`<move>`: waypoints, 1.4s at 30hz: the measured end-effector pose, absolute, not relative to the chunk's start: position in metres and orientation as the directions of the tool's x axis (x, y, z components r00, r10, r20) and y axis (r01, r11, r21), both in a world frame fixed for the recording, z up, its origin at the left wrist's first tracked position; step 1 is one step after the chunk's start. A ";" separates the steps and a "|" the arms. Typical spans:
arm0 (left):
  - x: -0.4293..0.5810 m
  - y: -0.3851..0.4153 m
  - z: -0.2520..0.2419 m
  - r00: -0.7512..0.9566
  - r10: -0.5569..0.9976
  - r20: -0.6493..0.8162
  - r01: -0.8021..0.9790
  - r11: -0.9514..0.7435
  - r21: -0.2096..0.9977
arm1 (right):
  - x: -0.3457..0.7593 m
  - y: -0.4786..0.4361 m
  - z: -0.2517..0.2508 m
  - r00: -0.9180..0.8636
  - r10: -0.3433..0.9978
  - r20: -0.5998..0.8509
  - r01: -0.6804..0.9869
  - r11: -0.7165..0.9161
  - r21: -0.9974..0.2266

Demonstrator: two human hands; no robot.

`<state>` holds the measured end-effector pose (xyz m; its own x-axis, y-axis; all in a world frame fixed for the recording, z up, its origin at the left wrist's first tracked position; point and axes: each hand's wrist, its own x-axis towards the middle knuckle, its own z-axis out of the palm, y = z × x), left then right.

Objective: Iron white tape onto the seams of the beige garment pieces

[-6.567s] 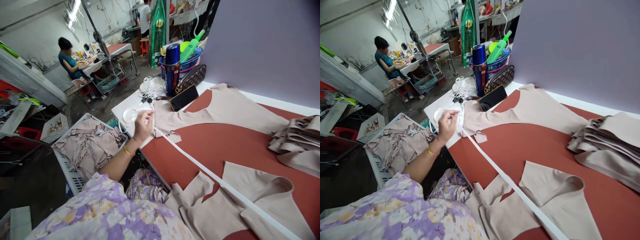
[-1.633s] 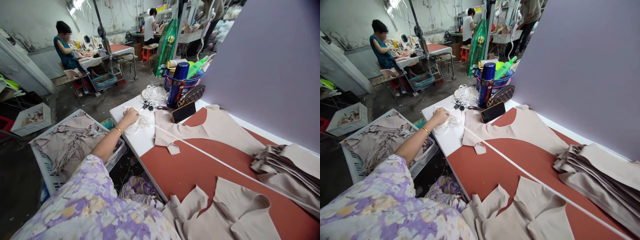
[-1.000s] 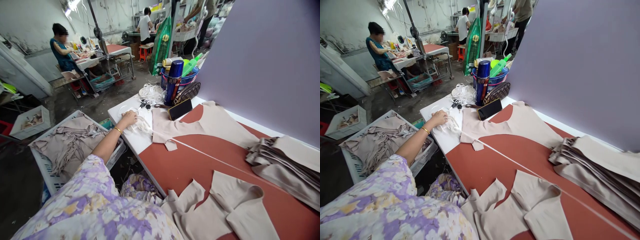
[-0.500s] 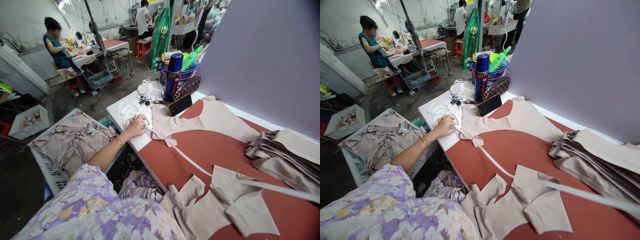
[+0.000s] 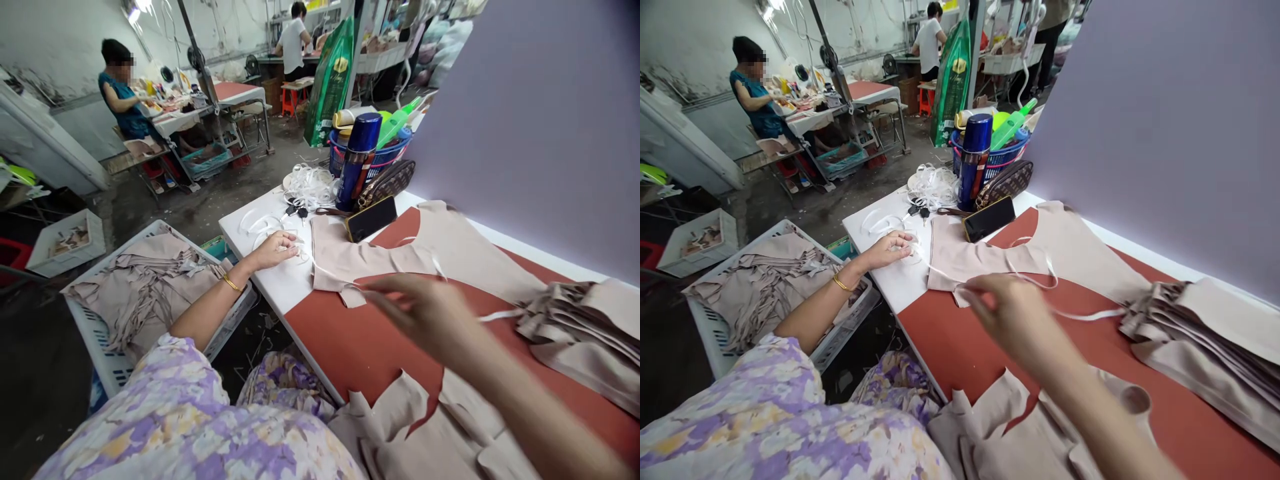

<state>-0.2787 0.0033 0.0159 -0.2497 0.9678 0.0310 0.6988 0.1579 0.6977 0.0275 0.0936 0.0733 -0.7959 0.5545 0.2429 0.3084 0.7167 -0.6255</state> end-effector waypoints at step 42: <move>-0.275 0.000 -0.025 -0.475 0.879 0.027 0.766 0.399 0.505 | -0.021 0.115 0.101 -0.501 0.576 0.646 0.008 0.749 -0.662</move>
<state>-0.2751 0.0002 -0.0250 -0.4753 0.8794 0.0265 0.7657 0.3986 0.5048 -0.0211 0.1148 0.1006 -0.5006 0.5764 0.6459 0.0077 0.7490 -0.6625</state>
